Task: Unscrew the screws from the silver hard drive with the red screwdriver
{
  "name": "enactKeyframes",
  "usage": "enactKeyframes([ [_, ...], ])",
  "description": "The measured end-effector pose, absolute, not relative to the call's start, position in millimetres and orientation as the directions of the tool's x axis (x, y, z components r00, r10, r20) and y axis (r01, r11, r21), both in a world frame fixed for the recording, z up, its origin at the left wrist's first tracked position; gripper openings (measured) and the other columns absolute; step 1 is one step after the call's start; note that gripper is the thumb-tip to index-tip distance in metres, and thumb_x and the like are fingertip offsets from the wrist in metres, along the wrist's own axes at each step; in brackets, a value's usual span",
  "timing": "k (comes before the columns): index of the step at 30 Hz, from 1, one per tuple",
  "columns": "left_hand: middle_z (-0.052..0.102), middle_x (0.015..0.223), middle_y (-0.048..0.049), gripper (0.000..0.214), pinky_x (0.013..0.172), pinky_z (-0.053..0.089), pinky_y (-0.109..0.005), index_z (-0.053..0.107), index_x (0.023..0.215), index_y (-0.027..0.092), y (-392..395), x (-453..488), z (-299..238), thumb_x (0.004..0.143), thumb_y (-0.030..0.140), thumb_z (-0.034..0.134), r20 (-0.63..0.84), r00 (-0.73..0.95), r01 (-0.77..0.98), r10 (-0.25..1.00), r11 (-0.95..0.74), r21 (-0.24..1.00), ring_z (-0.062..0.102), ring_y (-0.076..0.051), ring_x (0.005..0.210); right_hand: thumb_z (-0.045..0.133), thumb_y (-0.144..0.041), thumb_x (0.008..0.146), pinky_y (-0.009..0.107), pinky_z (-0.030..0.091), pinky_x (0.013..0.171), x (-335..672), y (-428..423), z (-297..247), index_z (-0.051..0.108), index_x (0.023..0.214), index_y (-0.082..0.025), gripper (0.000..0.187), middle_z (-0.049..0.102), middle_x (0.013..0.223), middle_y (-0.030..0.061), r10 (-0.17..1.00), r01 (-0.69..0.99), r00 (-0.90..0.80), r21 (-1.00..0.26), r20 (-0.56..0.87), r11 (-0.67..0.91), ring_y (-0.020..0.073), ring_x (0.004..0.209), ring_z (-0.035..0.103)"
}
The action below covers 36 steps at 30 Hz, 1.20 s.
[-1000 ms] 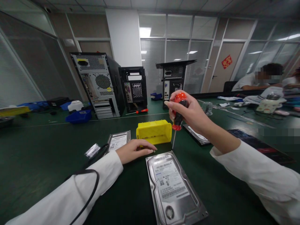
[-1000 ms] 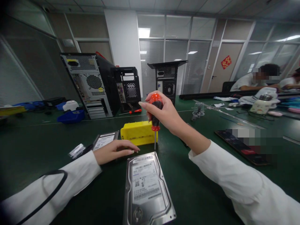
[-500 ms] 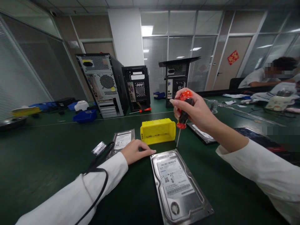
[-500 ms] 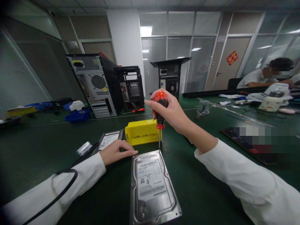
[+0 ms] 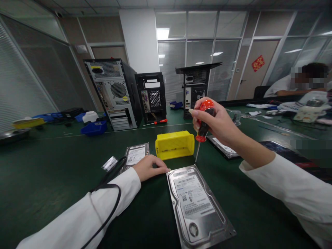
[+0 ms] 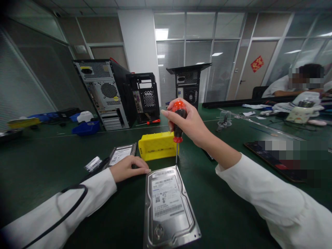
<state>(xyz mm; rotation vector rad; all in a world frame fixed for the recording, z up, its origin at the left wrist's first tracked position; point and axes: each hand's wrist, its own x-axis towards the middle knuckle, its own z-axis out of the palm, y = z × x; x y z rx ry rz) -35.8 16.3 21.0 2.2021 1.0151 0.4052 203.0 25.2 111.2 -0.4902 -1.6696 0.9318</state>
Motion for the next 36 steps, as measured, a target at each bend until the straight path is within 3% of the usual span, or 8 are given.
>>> enactKeyframes([
  [6, 0.071, 0.094, -0.0055, 0.026, 0.080, 0.047, -0.024, 0.072, 0.088, 0.015, 18, -36, 20, 0.082, 0.036, 0.058, -0.005, 0.649, 0.546, 0.761, -0.461, 0.699, 0.064, -0.017, 0.088, 0.065, -0.034, 0.076, 0.020, 0.042, 0.049, 202, 24, 111, 0.048, 0.085, -0.020, 0.024, 0.051, 0.062, -0.0043, 0.740, -0.170, -0.298, -0.796, 0.604, 0.581, 0.0071, 0.050, 0.050],
  [11, 0.070, 0.094, -0.0062, 0.027, 0.080, 0.047, -0.024, 0.072, 0.087, 0.014, 18, -36, 19, 0.082, 0.036, 0.057, 0.000, 0.648, 0.540, 0.762, -0.460, 0.705, 0.064, -0.018, 0.088, 0.044, -0.048, 0.085, 0.024, 0.046, 0.053, 201, 23, 114, 0.048, 0.090, -0.021, 0.028, 0.051, 0.071, -0.0016, 0.741, -0.249, -0.334, -0.813, 0.583, 0.527, 0.0090, 0.055, 0.052],
  [16, 0.070, 0.094, -0.0064, 0.028, 0.080, 0.047, -0.024, 0.072, 0.087, 0.014, 16, -35, 20, 0.082, 0.036, 0.057, -0.001, 0.646, 0.546, 0.763, -0.462, 0.699, 0.064, -0.018, 0.088, 0.055, -0.044, 0.081, 0.024, 0.051, 0.060, 203, 24, 116, 0.053, 0.088, -0.018, 0.027, 0.054, 0.077, 0.0000, 0.738, -0.247, -0.346, -0.815, 0.579, 0.524, 0.0098, 0.062, 0.057],
  [20, 0.070, 0.096, -0.0050, 0.030, 0.083, 0.046, -0.025, 0.072, 0.090, 0.015, 13, -34, 22, 0.085, 0.039, 0.053, 0.010, 0.620, 0.565, 0.785, -0.455, 0.689, 0.063, -0.018, 0.090, 0.061, -0.036, 0.079, 0.026, 0.053, 0.065, 201, 25, 114, 0.048, 0.083, -0.018, 0.023, 0.056, 0.077, -0.0015, 0.737, -0.263, -0.309, -0.798, 0.601, 0.542, 0.0098, 0.065, 0.060],
  [24, 0.068, 0.103, -0.0041, 0.033, 0.087, 0.043, -0.027, 0.068, 0.100, 0.016, 15, -23, 27, 0.089, 0.038, 0.046, 0.096, 0.549, 0.578, 0.831, -0.459, 0.675, 0.060, -0.018, 0.097, 0.061, -0.034, 0.079, 0.023, 0.049, 0.056, 198, 26, 112, 0.044, 0.082, -0.020, 0.022, 0.053, 0.068, -0.0048, 0.731, -0.297, -0.315, -0.794, 0.606, 0.530, 0.0069, 0.053, 0.052],
  [30, 0.070, 0.093, -0.0021, 0.027, 0.077, 0.044, -0.025, 0.070, 0.095, 0.019, 19, 26, 32, 0.079, 0.038, 0.059, 0.146, 0.540, 0.574, 0.829, -0.490, 0.656, 0.061, -0.017, 0.083, 0.039, -0.047, 0.087, 0.025, 0.049, 0.058, 199, 23, 113, 0.052, 0.094, -0.020, 0.032, 0.050, 0.072, -0.0006, 0.736, -0.341, -0.360, -0.815, 0.573, 0.468, 0.0087, 0.057, 0.051],
  [36, 0.071, 0.088, -0.0047, 0.037, 0.070, 0.049, -0.022, 0.068, 0.095, 0.013, 21, 56, 18, 0.068, 0.037, 0.071, 0.118, 0.518, 0.555, 0.847, -0.438, 0.708, 0.065, -0.017, 0.079, 0.056, -0.038, 0.080, 0.025, 0.051, 0.060, 199, 27, 111, 0.051, 0.087, -0.019, 0.020, 0.051, 0.081, 0.0000, 0.763, -0.332, -0.310, -0.817, 0.567, 0.471, 0.0102, 0.068, 0.055],
])
